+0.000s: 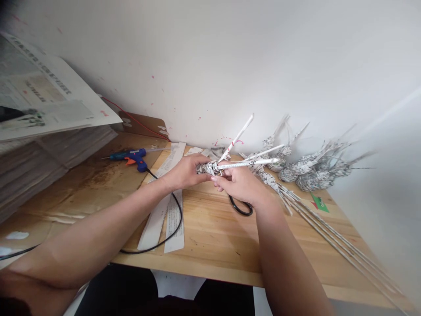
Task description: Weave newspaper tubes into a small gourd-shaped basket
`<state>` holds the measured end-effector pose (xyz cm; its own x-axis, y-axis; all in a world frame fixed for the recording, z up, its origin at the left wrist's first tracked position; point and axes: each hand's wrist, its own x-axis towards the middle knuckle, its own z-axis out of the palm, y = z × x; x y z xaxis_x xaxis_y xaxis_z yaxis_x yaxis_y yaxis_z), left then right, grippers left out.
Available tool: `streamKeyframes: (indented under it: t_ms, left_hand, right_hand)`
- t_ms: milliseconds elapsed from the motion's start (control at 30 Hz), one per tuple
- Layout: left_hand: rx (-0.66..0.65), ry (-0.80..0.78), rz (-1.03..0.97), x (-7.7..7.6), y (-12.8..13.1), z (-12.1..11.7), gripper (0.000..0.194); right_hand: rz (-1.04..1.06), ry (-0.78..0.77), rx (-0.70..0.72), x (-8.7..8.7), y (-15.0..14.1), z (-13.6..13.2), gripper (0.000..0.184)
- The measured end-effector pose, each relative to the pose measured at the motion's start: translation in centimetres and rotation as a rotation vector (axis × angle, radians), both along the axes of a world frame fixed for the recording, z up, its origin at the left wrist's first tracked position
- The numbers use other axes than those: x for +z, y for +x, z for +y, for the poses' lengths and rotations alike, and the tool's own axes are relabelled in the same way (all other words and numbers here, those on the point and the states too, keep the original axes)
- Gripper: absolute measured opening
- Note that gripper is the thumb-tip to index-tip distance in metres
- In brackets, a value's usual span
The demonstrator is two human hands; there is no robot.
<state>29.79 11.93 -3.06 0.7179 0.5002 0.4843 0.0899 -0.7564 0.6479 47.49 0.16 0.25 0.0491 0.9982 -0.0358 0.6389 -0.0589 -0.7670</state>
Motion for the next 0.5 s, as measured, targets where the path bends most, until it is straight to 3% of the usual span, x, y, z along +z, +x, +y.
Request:
streamKeyframes:
  t_ms: [200,500]
  left_hand:
    - [-0.013,0.043,0.033,0.2,0.0,-0.5,0.016]
    - [-0.078,0.037,0.118,-0.2,0.2,-0.7,0.018]
  right_hand:
    - [0.124,-0.154,0.043,0.3,-1.1,0.0,0.017]
    - [0.136,-0.229,0.061,0.6,-0.8,-0.1,0.018]
